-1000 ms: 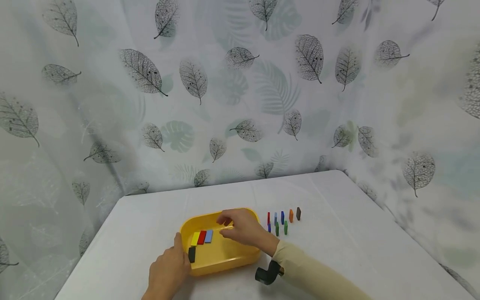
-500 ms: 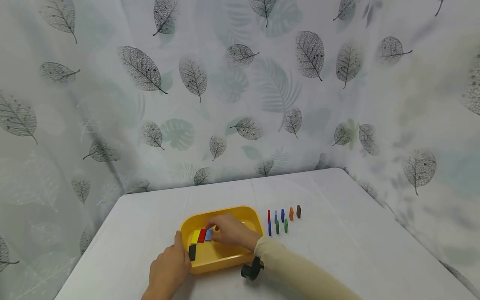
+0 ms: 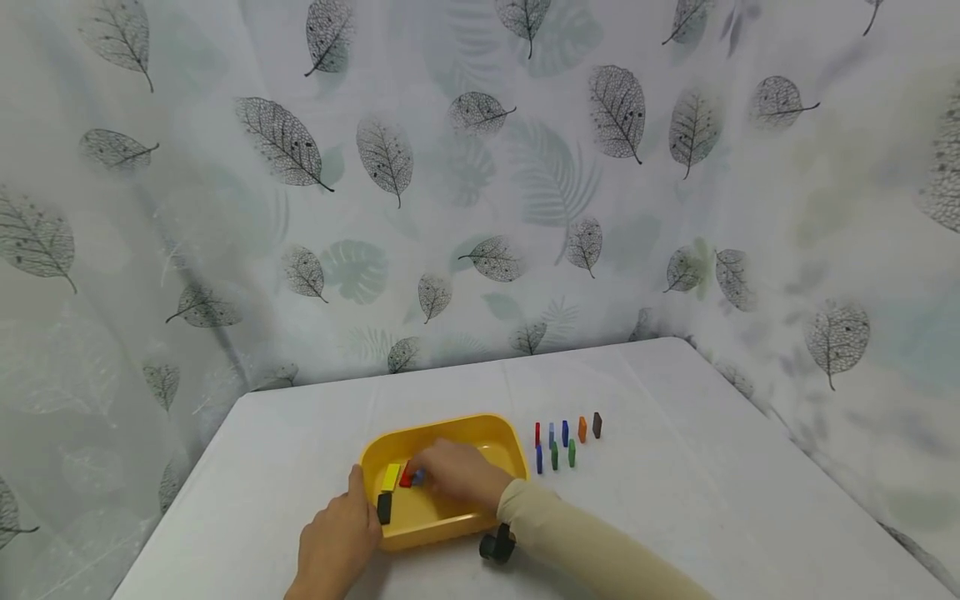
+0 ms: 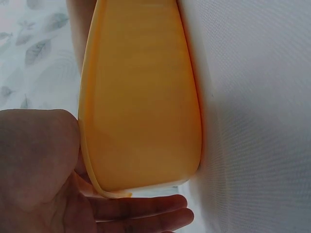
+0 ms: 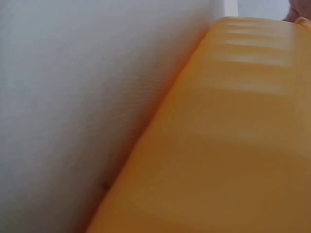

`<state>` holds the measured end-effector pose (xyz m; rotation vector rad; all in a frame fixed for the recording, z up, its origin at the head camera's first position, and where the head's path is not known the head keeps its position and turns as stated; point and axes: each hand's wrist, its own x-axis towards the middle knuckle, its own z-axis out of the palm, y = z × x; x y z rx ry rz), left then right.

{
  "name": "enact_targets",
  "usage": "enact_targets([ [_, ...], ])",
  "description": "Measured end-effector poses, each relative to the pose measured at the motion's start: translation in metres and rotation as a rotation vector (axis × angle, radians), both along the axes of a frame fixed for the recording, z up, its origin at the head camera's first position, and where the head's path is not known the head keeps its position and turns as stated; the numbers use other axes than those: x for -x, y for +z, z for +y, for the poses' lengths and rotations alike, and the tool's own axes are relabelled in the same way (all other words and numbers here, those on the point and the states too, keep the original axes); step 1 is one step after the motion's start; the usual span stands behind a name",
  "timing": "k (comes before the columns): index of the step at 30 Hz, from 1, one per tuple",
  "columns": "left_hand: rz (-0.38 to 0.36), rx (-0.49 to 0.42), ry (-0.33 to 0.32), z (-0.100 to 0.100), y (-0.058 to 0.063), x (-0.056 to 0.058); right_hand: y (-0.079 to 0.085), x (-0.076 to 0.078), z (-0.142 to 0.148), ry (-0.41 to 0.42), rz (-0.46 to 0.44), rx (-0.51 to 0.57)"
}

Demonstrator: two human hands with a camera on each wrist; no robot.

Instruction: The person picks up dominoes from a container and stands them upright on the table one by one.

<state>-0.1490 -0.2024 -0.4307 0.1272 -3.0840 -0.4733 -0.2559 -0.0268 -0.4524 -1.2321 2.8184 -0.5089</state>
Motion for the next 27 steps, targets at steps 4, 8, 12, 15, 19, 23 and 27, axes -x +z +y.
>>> enact_targets([
  [4,0.001,0.004,0.0,0.0,0.0,-0.001,0.0,-0.004,-0.001,-0.035,0.049,-0.023],
  [8,0.007,0.006,0.001,0.0,0.0,-0.001,-0.001,-0.007,-0.001,-0.066,0.147,-0.061],
  [12,0.003,0.01,0.003,0.0,0.001,-0.001,-0.002,-0.009,0.001,-0.121,0.182,-0.075],
  [15,-0.004,0.007,0.006,0.0,0.0,-0.001,-0.001,-0.01,0.002,-0.143,0.185,-0.077],
  [19,-0.002,0.002,0.005,0.0,0.001,-0.001,0.0,-0.011,0.003,-0.129,0.209,-0.091],
  [23,0.0,-0.004,0.003,0.0,0.001,0.0,0.0,-0.01,0.001,-0.116,0.219,-0.138],
  [27,-0.006,-0.007,0.002,0.0,0.0,0.0,0.002,-0.01,-0.002,-0.088,0.222,-0.171],
])
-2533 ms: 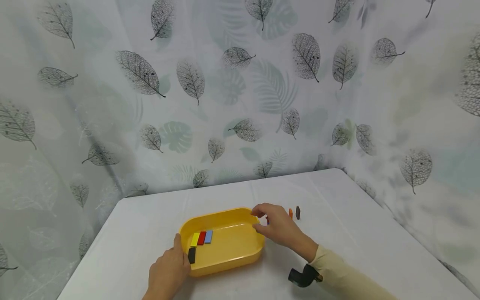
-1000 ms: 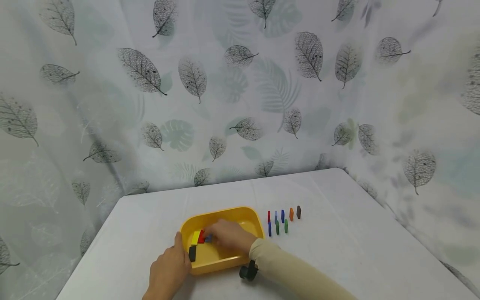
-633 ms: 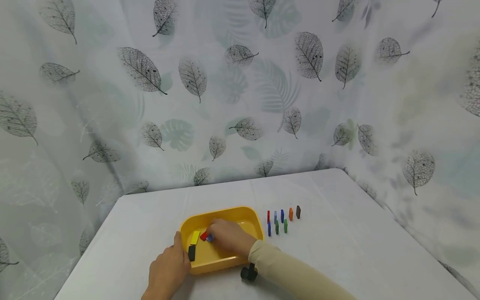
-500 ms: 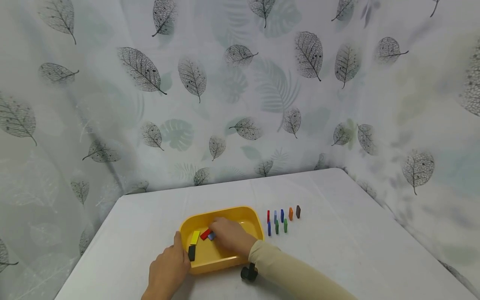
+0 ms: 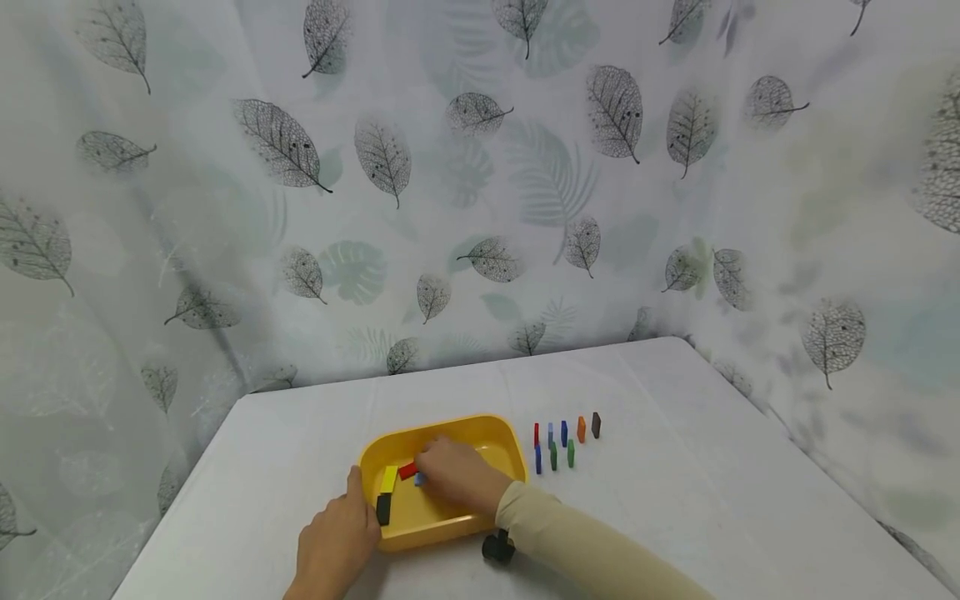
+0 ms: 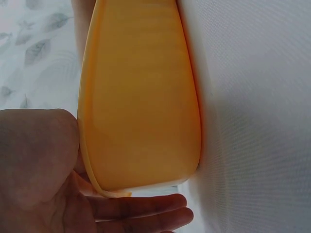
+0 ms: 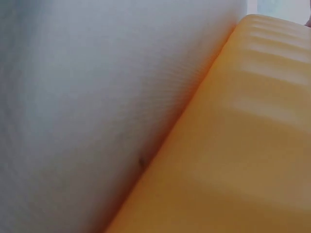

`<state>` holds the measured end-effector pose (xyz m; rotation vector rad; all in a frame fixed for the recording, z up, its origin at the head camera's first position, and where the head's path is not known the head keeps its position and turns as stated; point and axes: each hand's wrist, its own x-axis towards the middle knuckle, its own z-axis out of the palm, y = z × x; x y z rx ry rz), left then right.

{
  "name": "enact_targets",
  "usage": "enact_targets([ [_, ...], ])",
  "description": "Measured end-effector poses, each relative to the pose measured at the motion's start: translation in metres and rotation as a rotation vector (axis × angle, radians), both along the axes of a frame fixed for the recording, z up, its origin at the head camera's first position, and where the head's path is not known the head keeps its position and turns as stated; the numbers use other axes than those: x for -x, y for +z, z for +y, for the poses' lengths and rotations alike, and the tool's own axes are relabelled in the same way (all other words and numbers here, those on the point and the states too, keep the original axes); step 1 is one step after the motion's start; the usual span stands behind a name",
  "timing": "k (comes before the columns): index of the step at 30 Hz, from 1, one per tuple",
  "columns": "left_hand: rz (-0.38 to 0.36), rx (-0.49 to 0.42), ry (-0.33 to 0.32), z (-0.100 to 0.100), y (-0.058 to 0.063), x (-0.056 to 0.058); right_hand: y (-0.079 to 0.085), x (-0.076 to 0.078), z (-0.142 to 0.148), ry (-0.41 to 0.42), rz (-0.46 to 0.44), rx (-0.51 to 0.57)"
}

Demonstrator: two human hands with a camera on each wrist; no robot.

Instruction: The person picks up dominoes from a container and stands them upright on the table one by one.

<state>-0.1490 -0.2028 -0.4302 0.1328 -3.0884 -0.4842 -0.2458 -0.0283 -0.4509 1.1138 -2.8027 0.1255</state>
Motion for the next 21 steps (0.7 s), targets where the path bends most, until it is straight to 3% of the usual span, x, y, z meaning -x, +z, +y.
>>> enact_targets([
  [9,0.027,0.008,-0.015,-0.0019,-0.002,-0.0004,0.0028,-0.0006,0.0006,0.105,0.079,0.02],
  [21,0.006,0.002,-0.008,0.0004,-0.0016,-0.0001,0.0014,0.0025,0.0023,0.124,0.004,0.087],
])
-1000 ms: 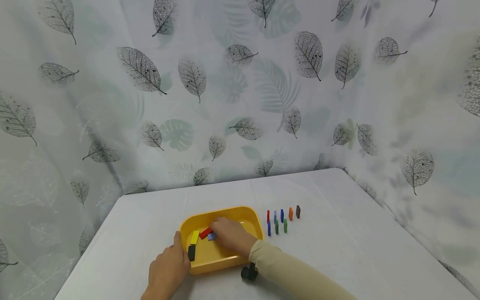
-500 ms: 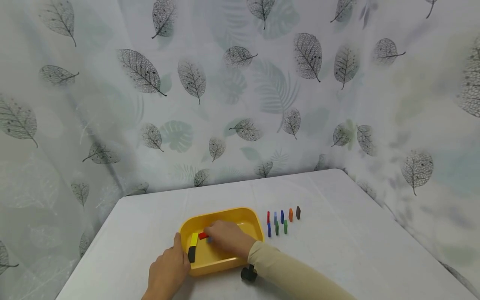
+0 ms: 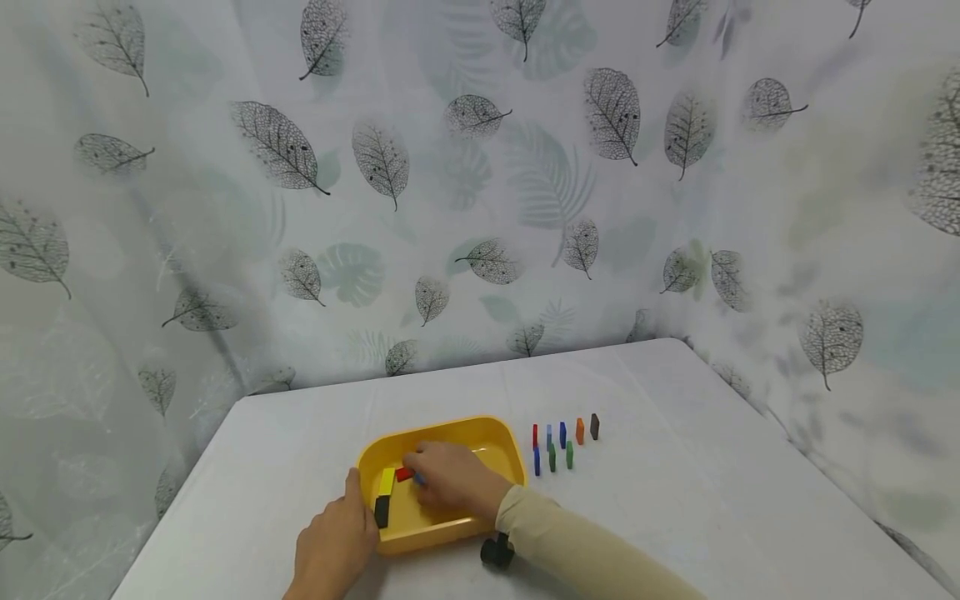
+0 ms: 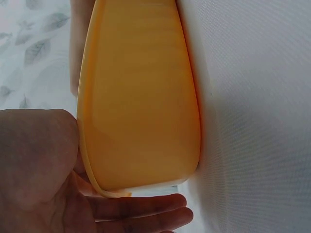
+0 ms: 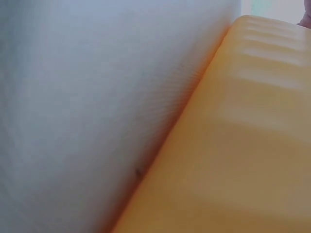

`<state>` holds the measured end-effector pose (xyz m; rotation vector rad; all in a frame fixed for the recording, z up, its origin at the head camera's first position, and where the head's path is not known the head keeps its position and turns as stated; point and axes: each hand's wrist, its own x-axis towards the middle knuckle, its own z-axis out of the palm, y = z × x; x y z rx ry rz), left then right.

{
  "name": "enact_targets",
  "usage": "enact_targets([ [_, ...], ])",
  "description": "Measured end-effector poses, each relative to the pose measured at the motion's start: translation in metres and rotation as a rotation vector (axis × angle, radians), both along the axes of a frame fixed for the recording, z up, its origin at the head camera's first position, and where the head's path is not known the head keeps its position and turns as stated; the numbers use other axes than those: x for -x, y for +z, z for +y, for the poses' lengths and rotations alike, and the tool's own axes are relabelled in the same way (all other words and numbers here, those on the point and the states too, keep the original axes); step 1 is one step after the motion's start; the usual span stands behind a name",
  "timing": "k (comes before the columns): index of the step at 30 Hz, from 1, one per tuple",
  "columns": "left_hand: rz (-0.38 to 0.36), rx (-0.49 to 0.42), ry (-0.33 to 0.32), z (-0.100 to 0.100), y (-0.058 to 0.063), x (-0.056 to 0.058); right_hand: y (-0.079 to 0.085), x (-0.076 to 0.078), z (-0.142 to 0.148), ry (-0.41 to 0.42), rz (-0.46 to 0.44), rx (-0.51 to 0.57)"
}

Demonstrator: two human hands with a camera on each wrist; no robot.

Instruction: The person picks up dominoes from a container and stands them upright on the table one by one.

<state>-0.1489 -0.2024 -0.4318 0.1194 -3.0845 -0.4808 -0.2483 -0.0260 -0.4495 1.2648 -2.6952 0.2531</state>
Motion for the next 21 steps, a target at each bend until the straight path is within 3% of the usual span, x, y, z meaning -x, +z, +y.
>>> enact_targets([
  [10,-0.003,-0.002,-0.004,-0.0011,0.001,0.0005,0.0007,-0.001,-0.0005,-0.036,-0.072,0.07],
  [21,-0.022,-0.008,0.009,0.0003,0.0008,0.0016,0.0066,0.0015,0.0062,-0.056,-0.226,0.252],
])
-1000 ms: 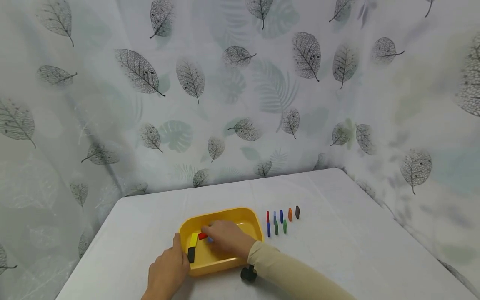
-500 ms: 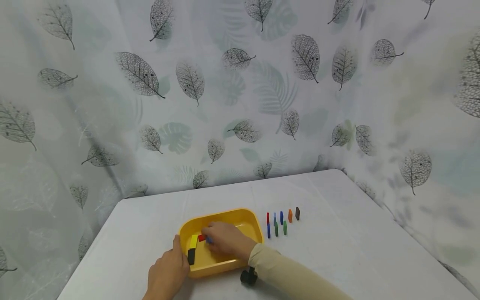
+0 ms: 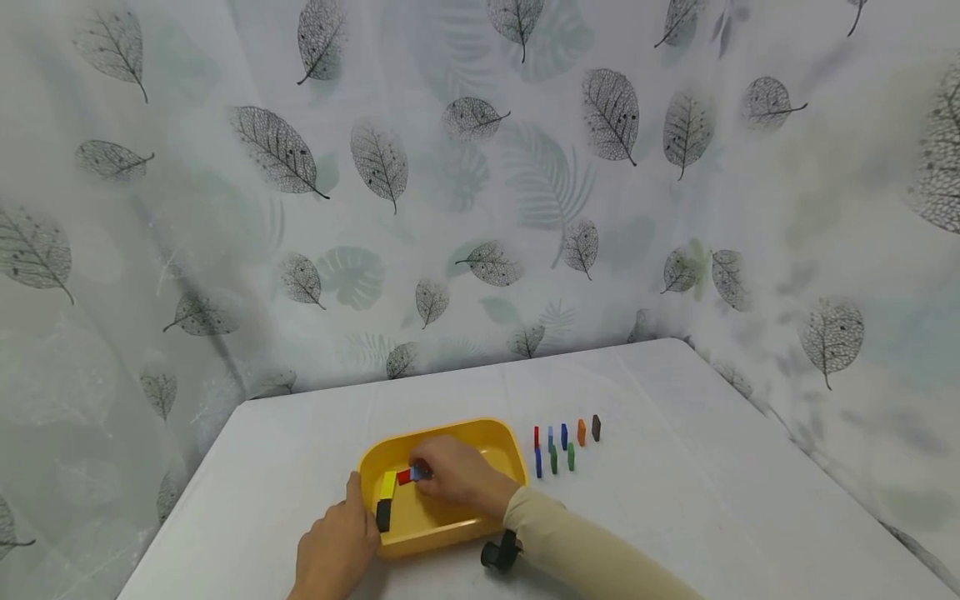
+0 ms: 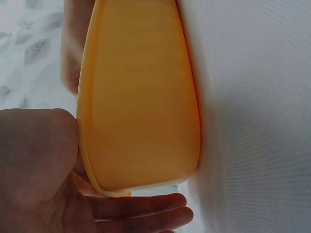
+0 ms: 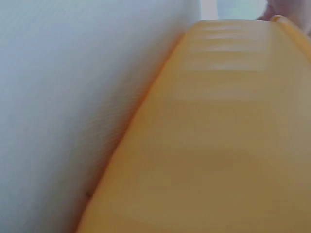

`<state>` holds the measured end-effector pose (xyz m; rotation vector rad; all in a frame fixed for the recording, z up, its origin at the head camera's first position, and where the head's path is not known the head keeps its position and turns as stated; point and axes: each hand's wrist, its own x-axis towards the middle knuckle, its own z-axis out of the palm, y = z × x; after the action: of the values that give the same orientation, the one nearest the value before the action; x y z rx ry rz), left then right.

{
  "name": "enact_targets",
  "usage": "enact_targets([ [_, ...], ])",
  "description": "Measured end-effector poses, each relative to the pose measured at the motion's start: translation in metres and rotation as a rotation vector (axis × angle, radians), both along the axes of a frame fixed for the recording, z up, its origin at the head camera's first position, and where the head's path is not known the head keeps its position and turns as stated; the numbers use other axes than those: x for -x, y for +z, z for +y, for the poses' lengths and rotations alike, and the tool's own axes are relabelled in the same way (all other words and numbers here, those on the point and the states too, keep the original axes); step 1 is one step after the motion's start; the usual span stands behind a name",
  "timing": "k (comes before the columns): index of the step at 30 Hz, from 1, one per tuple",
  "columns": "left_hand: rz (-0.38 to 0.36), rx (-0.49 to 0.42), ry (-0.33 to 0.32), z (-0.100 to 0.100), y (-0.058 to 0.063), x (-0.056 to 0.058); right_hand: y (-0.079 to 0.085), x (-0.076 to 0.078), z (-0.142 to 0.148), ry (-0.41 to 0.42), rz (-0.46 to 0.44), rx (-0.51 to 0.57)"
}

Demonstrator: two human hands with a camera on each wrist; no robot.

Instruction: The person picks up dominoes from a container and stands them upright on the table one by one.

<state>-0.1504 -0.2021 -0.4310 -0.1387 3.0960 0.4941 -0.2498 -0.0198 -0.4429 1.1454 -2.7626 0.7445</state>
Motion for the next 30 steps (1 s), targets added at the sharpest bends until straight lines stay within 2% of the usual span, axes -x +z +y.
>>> enact_targets([
  [11,-0.004,-0.001,0.004,0.0,-0.002,-0.001,0.008,-0.007,0.02,0.018,-0.125,0.218],
  [19,-0.004,0.004,0.012,0.001,-0.001,0.0,0.019,-0.017,0.037,0.014,-0.124,0.383],
  [25,0.011,0.002,0.007,0.0,-0.002,0.0,0.024,-0.022,0.044,0.016,-0.099,0.417],
  [30,0.002,0.0,0.01,0.0,-0.002,0.0,0.028,-0.026,0.052,0.015,-0.063,0.399],
])
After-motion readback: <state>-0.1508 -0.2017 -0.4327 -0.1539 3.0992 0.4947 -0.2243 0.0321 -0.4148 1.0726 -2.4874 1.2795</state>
